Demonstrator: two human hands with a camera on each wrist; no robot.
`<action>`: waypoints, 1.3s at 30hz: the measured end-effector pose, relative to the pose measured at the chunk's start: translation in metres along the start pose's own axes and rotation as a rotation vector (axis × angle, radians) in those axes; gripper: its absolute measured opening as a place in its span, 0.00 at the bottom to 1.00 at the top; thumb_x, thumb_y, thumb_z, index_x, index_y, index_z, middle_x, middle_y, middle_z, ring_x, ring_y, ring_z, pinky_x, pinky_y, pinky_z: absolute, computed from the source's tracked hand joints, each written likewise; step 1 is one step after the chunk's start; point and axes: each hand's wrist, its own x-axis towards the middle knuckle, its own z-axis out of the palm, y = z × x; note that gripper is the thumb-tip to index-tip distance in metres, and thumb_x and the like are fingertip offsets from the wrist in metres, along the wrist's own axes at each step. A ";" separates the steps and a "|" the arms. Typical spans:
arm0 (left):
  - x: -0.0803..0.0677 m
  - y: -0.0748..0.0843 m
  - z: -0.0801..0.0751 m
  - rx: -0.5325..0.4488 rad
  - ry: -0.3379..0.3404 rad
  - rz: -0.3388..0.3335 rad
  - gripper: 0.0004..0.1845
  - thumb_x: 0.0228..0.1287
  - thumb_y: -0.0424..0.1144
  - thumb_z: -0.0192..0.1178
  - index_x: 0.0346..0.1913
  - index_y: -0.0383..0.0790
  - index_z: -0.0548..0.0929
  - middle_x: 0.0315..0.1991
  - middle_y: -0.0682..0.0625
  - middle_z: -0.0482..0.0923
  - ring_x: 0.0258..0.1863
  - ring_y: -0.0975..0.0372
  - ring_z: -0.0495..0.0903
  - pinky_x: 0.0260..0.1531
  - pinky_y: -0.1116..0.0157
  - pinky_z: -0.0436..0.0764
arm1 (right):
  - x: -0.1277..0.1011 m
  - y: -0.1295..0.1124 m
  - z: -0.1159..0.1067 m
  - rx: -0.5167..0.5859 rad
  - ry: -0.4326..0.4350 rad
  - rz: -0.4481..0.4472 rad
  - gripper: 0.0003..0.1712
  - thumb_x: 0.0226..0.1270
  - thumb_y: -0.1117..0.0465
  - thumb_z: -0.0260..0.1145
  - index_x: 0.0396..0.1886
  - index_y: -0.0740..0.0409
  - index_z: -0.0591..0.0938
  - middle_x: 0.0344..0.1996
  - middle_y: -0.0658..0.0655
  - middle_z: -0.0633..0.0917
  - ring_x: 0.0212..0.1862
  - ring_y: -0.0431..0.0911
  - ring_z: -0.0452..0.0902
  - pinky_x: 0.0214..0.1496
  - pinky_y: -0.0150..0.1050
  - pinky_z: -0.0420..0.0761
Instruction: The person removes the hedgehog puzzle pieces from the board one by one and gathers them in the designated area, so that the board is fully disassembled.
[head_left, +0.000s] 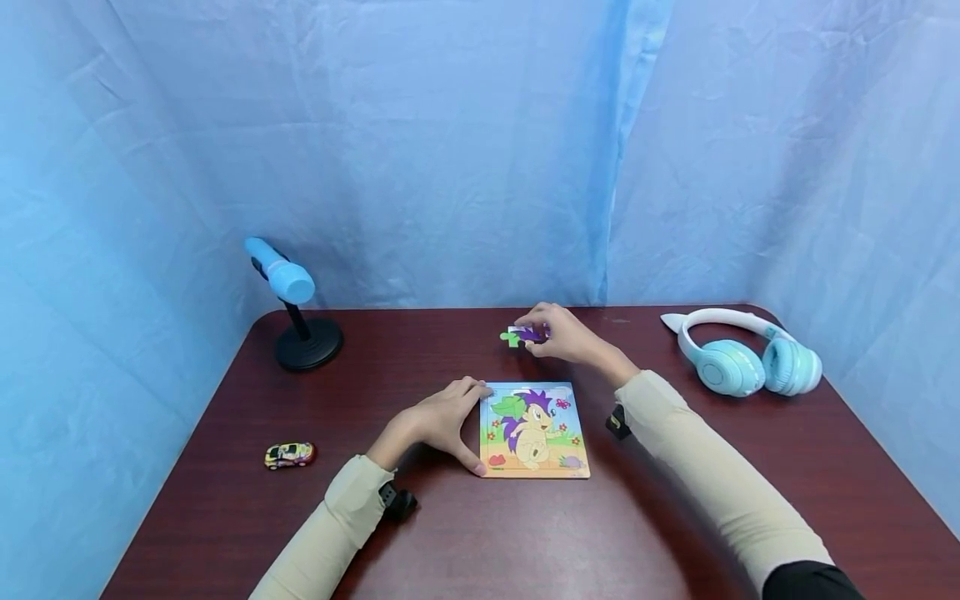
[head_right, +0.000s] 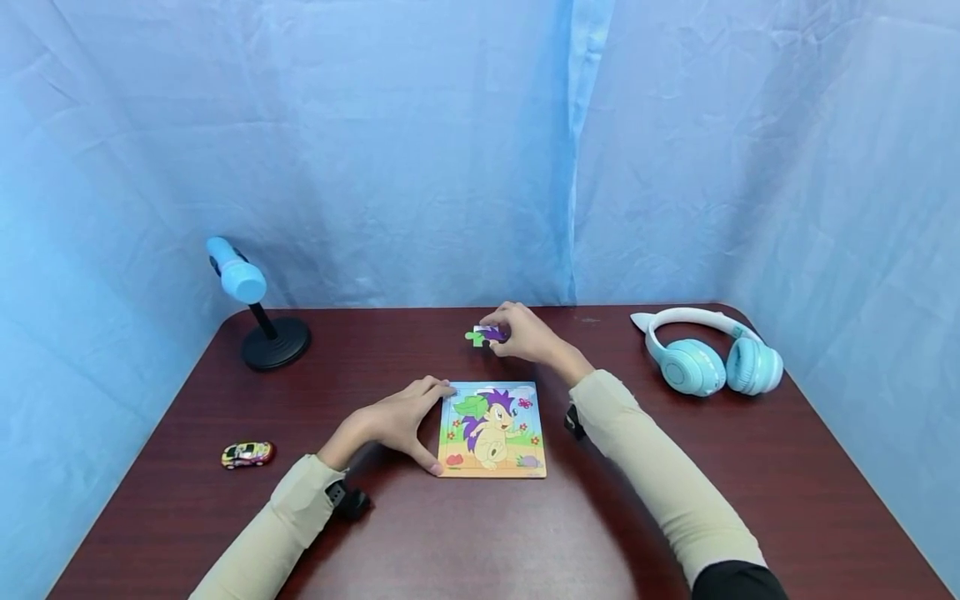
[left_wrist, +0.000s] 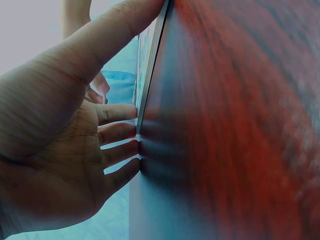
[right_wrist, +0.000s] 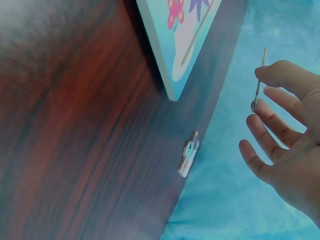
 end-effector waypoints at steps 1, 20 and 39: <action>0.000 0.000 0.000 0.000 0.001 -0.002 0.63 0.42 0.64 0.80 0.78 0.42 0.60 0.74 0.44 0.60 0.72 0.53 0.63 0.70 0.54 0.70 | 0.002 0.001 0.000 0.004 0.004 0.009 0.24 0.63 0.63 0.74 0.60 0.56 0.85 0.53 0.61 0.82 0.54 0.58 0.74 0.56 0.54 0.79; 0.000 0.005 0.005 -0.004 0.002 0.008 0.63 0.42 0.64 0.80 0.78 0.41 0.60 0.73 0.45 0.61 0.72 0.54 0.63 0.70 0.54 0.71 | 0.025 0.040 0.014 0.013 -0.002 0.061 0.21 0.64 0.65 0.72 0.58 0.60 0.86 0.52 0.62 0.84 0.52 0.55 0.73 0.57 0.53 0.76; 0.000 0.010 0.006 -0.005 -0.003 -0.011 0.63 0.42 0.64 0.80 0.78 0.42 0.60 0.74 0.46 0.60 0.73 0.55 0.62 0.70 0.54 0.70 | 0.028 0.053 0.016 0.052 -0.030 0.134 0.22 0.65 0.64 0.72 0.60 0.60 0.85 0.55 0.63 0.83 0.53 0.55 0.73 0.60 0.52 0.79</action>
